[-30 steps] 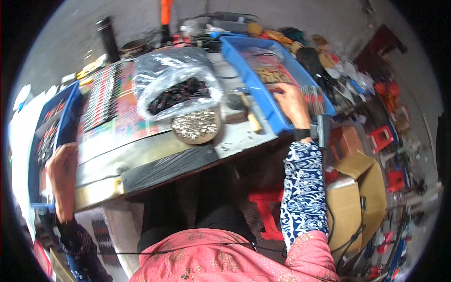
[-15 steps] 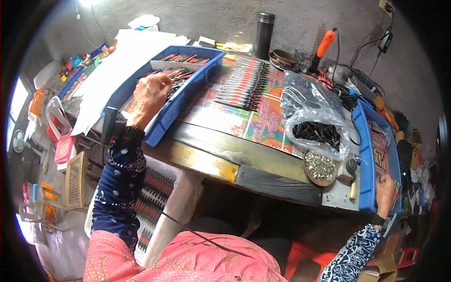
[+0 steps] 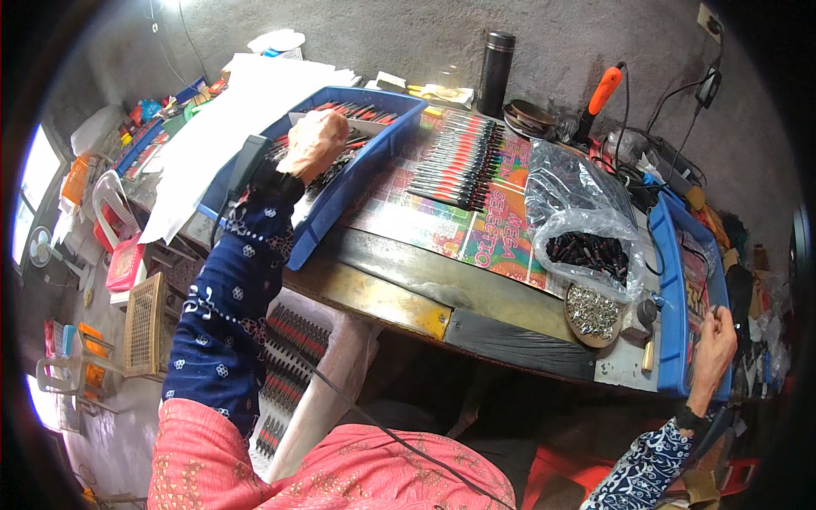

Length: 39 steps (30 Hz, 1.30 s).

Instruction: The person repeatedly picks up small metal key blanks and black plastic key heads from a cluttered workbench, inserts the metal blanks into the plastic heads, and places the assembled units into a blue tray. The process is repeated multiple times with consistent hand movements.

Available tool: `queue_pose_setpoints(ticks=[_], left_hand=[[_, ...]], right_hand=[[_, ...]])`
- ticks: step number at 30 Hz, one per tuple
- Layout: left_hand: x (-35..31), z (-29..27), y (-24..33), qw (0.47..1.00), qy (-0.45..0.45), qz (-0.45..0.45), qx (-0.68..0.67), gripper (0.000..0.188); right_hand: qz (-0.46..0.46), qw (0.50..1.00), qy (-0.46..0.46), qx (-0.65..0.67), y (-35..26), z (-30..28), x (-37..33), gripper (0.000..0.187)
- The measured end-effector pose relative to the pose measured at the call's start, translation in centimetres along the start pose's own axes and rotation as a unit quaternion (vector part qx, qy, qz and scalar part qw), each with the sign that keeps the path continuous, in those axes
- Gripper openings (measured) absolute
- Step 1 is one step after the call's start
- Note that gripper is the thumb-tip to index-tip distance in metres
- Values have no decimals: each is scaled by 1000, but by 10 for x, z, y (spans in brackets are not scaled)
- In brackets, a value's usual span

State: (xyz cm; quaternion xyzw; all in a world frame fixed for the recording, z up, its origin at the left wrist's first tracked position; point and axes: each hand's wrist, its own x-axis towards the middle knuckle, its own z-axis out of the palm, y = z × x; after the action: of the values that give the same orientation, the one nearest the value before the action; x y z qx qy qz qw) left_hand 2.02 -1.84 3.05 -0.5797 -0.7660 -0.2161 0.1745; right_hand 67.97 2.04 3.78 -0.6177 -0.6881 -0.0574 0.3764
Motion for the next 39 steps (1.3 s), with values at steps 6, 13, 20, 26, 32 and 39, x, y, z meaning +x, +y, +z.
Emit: queue_pose_setpoints(ticks=[6,13,20,26,32,39], left_hand=[[16,29,-8,999,15,33,34,20],[23,56,-13,996,23,72,52,13],[33,63,-13,994,27,72,83,14],[26,57,-21,994,25,94,49,12],[15,29,-8,991,29,71,110,16],[0,6,-5,992,67,64,83,9]], right_hand=[[-34,991,32,122,-51,-1,-15,17],[41,942,-83,323,-100,5,-41,11],[55,901,-164,398,-125,24,-61,13],[100,818,-258,503,-142,33,-78,22],[140,740,-339,563,-154,32,-85,24],[156,719,-369,567,-161,21,-94,35]])
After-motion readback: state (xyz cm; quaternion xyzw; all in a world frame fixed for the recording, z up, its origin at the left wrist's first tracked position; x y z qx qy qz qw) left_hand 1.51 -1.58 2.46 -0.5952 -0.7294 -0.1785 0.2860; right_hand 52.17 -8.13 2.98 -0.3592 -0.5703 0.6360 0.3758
